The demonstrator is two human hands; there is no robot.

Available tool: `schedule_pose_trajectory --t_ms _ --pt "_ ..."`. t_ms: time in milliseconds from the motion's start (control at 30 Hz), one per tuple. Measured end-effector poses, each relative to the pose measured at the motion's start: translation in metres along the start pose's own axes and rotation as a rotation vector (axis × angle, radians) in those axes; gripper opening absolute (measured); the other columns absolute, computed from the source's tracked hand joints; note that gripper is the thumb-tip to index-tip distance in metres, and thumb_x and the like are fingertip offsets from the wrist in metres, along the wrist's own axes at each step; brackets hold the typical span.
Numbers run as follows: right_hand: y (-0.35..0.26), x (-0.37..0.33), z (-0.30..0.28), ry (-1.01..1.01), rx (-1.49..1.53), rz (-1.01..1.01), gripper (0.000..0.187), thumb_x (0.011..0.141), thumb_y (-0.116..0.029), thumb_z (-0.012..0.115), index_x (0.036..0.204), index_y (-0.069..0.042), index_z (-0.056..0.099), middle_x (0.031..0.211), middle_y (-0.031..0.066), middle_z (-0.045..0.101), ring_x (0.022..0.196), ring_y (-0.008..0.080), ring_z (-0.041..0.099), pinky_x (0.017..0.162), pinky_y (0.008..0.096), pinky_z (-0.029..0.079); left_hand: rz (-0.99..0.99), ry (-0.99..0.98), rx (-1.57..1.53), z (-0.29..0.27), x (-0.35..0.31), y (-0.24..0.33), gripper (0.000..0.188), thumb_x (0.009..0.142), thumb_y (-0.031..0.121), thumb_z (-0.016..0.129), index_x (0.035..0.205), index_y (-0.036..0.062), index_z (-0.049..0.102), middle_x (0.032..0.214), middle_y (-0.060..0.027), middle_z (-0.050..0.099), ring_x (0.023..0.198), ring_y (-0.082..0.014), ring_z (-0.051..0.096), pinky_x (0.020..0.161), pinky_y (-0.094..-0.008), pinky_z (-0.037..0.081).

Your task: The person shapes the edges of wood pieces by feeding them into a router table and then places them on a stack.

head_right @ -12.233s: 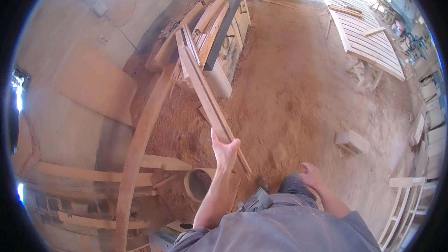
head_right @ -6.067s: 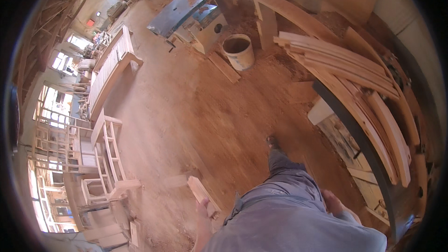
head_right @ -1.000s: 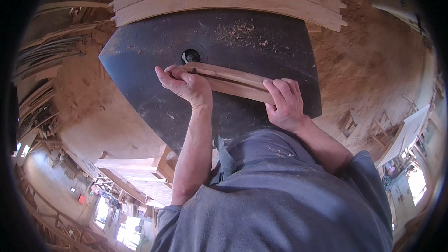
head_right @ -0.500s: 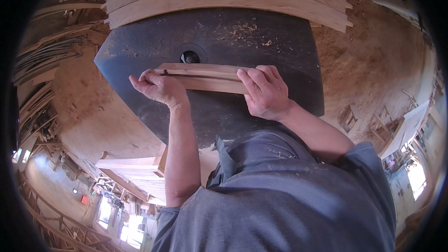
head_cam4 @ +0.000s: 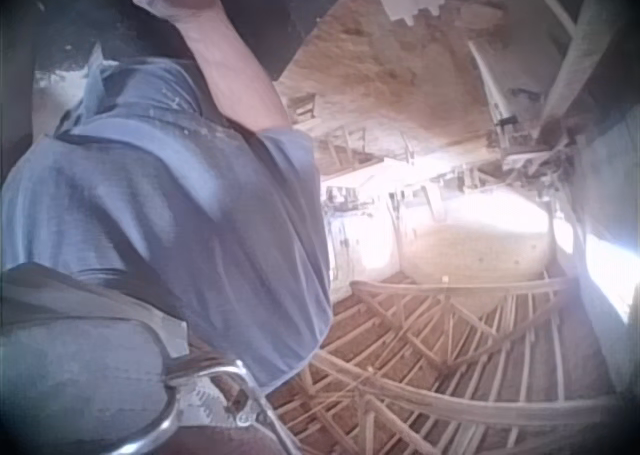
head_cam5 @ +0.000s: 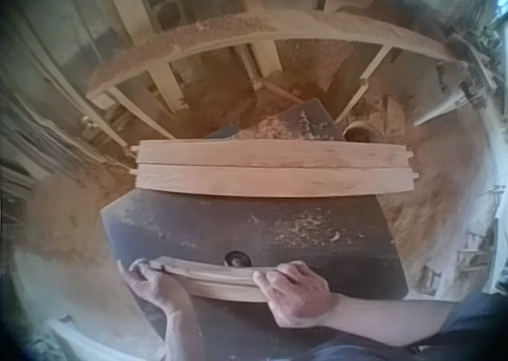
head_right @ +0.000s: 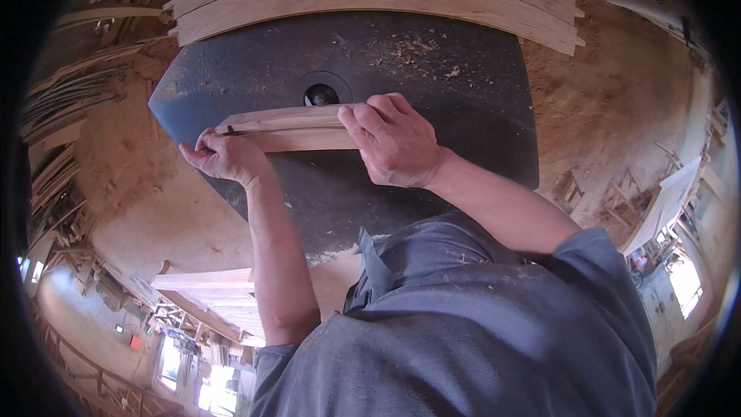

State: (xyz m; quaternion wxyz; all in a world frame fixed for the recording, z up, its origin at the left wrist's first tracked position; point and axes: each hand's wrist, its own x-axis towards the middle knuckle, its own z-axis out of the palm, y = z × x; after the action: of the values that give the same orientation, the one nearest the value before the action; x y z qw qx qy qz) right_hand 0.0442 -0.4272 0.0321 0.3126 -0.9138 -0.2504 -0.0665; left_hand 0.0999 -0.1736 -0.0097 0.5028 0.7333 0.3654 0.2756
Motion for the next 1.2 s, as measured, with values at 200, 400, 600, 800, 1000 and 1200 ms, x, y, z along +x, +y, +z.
schedule_pose_trajectory --t_ms 200,400,600,800,1000,1200 --pt "-0.013 0.023 0.023 0.003 -0.006 -0.052 0.050 0.073 -0.012 0.066 0.119 0.008 0.066 0.104 0.0095 0.059 0.096 0.0254 0.056 0.085 0.0378 0.048 -0.018 0.048 0.011 -0.013 0.032 -0.005 0.062 0.099 -0.002 0.047 0.157 -0.0074 0.023 0.108 -0.0075 0.056 0.100 -0.0177 0.058 0.095 -0.0248 0.045" --pt "-0.032 0.052 0.045 -0.006 -0.003 -0.106 0.043 0.076 -0.011 0.064 0.115 0.006 0.066 0.102 0.0078 0.057 0.097 0.0244 0.052 0.088 0.0363 0.044 0.027 0.112 0.109 -0.033 0.075 -0.024 0.066 0.095 0.001 0.049 0.156 -0.0091 0.026 0.108 -0.0117 0.063 0.100 -0.0219 0.063 0.093 -0.0306 0.050" --pt "-0.079 0.089 0.082 -0.139 0.125 -0.238 0.042 0.079 -0.007 0.064 0.119 0.005 0.063 0.103 0.0081 0.059 0.099 0.0249 0.054 0.090 0.0378 0.044 -0.311 0.112 -0.174 -0.131 0.139 -0.075 0.039 0.101 0.018 0.052 0.132 -0.0052 0.054 0.104 -0.0106 0.065 0.096 -0.0218 0.064 0.087 -0.0335 0.052" --pt "-0.091 0.044 0.067 -0.008 0.224 -0.213 0.042 0.080 -0.005 0.063 0.122 -0.004 0.061 0.115 0.0087 0.057 0.111 0.0275 0.054 0.098 0.0411 0.042 -0.297 -0.113 -0.514 -0.189 0.084 0.003 0.027 0.101 0.016 0.064 0.120 -0.0011 0.057 0.098 -0.0064 0.064 0.092 -0.0168 0.063 0.080 -0.0297 0.053" --pt "-0.118 -0.002 0.001 -0.246 0.488 0.324 0.045 0.089 -0.016 0.072 0.128 0.000 0.057 0.117 0.0143 0.057 0.108 0.0275 0.059 0.095 0.0407 0.050 0.137 0.103 -0.522 -0.219 -0.001 0.093 0.037 0.094 0.007 0.072 0.125 -0.0017 0.056 0.102 -0.0080 0.062 0.094 -0.0177 0.062 0.083 -0.0310 0.053" --pt "-0.142 0.013 -0.060 -0.581 1.658 0.903 0.051 0.099 -0.039 0.067 0.126 0.004 0.059 0.106 0.0107 0.068 0.094 0.0149 0.065 0.079 0.0325 0.055 0.863 -0.099 0.279 -0.193 -0.124 0.151 0.045 0.079 0.019 0.089 0.108 0.0103 0.054 0.102 -0.0047 0.056 0.099 -0.0245 0.055 0.088 -0.0399 0.051"
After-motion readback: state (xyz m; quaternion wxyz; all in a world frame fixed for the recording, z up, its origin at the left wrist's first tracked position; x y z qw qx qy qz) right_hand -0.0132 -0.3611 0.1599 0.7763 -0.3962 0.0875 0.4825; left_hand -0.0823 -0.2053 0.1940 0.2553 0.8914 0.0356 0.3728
